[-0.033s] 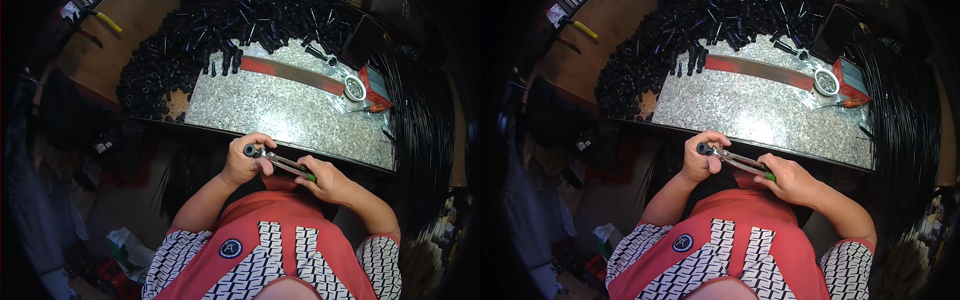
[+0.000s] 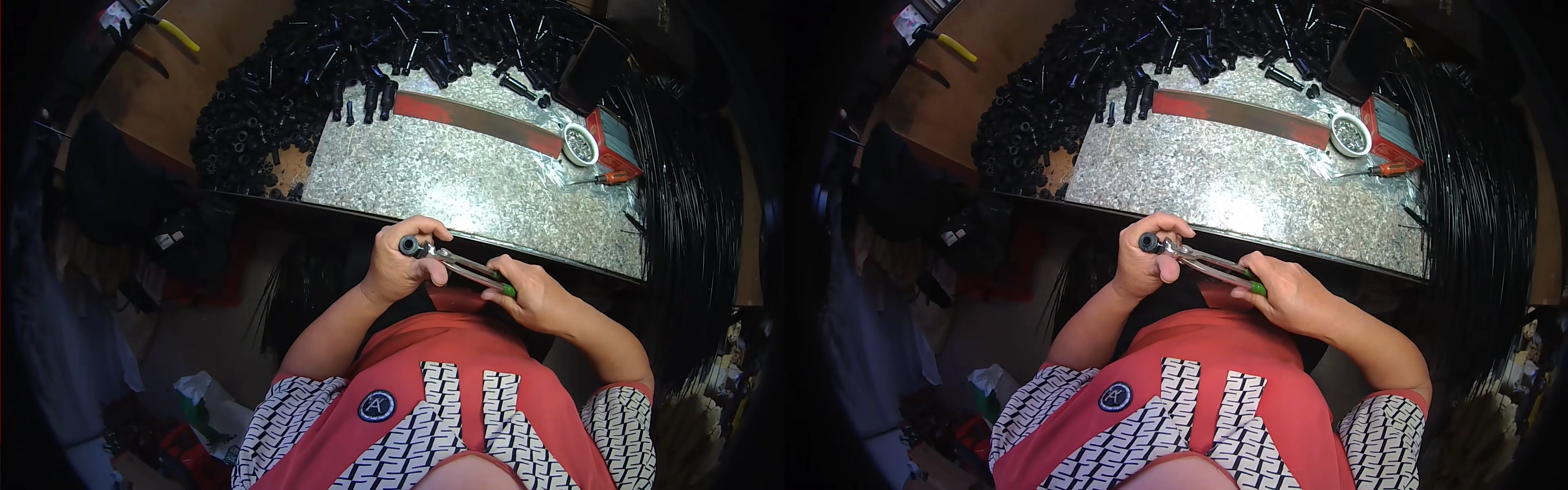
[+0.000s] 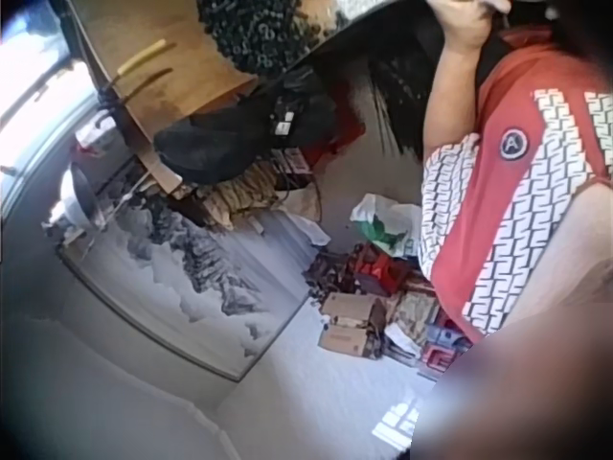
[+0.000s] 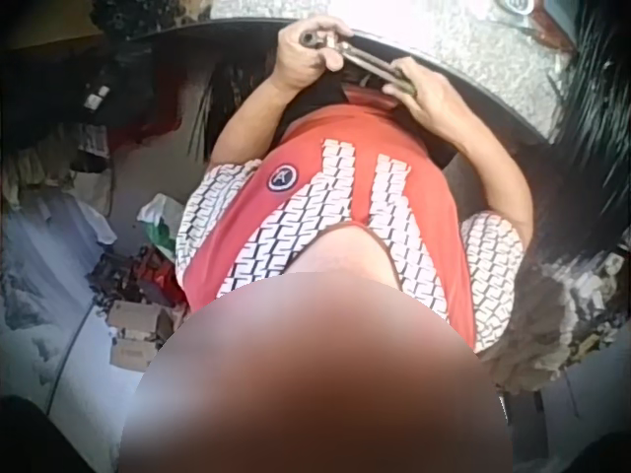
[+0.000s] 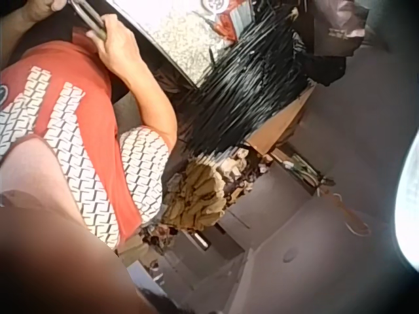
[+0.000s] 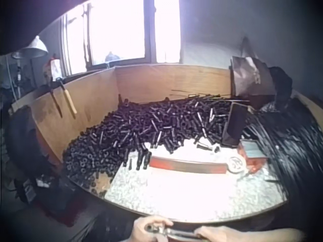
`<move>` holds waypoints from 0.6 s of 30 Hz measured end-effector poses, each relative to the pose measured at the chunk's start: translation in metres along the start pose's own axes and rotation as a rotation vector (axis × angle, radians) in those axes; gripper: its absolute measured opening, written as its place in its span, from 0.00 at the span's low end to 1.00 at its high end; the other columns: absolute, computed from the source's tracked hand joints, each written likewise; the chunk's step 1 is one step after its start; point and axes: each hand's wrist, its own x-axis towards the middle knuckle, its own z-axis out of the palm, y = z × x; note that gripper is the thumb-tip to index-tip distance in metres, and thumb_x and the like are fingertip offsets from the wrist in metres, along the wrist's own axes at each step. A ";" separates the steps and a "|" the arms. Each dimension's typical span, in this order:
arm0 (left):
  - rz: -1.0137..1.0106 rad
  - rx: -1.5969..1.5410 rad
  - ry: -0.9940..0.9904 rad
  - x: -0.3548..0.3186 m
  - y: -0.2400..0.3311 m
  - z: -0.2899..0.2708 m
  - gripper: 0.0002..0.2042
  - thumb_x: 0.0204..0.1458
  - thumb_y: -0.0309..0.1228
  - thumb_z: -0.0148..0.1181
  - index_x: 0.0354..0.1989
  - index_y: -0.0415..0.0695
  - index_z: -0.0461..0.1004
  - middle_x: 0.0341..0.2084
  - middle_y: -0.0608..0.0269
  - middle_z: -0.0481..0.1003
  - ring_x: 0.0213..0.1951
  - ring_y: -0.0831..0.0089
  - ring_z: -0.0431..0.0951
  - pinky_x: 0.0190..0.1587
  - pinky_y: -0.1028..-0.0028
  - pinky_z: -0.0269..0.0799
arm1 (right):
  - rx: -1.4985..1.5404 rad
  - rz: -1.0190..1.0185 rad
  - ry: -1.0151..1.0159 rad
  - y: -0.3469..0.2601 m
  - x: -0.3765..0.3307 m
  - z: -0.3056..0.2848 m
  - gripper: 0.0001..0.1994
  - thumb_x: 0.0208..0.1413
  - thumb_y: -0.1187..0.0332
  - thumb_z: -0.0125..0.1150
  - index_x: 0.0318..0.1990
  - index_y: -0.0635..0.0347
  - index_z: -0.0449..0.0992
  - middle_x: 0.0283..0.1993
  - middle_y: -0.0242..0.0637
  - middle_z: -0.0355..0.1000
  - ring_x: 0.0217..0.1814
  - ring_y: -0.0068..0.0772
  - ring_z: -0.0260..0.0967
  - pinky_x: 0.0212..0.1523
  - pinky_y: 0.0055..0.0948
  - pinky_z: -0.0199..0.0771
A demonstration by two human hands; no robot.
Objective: Assembling black plastic comb components using a jig and pliers at a workstation.
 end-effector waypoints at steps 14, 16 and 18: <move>0.093 0.096 0.129 -0.007 -0.006 0.007 0.37 0.32 0.54 0.70 0.46 0.37 0.69 0.10 0.77 0.56 0.16 0.89 0.54 0.19 0.82 0.48 | -0.416 0.090 0.757 0.032 0.017 -0.093 0.08 0.54 0.75 0.57 0.41 0.62 0.69 0.30 0.52 0.70 0.32 0.57 0.69 0.32 0.41 0.68; 0.142 0.167 0.137 -0.010 -0.002 0.012 0.40 0.31 0.56 0.67 0.48 0.37 0.67 0.09 0.76 0.56 0.15 0.89 0.54 0.18 0.82 0.47 | -0.514 0.308 0.691 0.047 0.028 -0.122 0.07 0.55 0.71 0.58 0.40 0.61 0.71 0.28 0.53 0.71 0.34 0.57 0.70 0.35 0.44 0.67; 0.169 0.232 0.088 -0.011 0.003 0.014 0.41 0.31 0.57 0.67 0.49 0.37 0.65 0.09 0.75 0.55 0.15 0.88 0.53 0.18 0.82 0.46 | -0.633 0.484 0.576 0.065 0.038 -0.145 0.08 0.54 0.70 0.59 0.39 0.63 0.73 0.30 0.54 0.72 0.36 0.58 0.71 0.37 0.45 0.68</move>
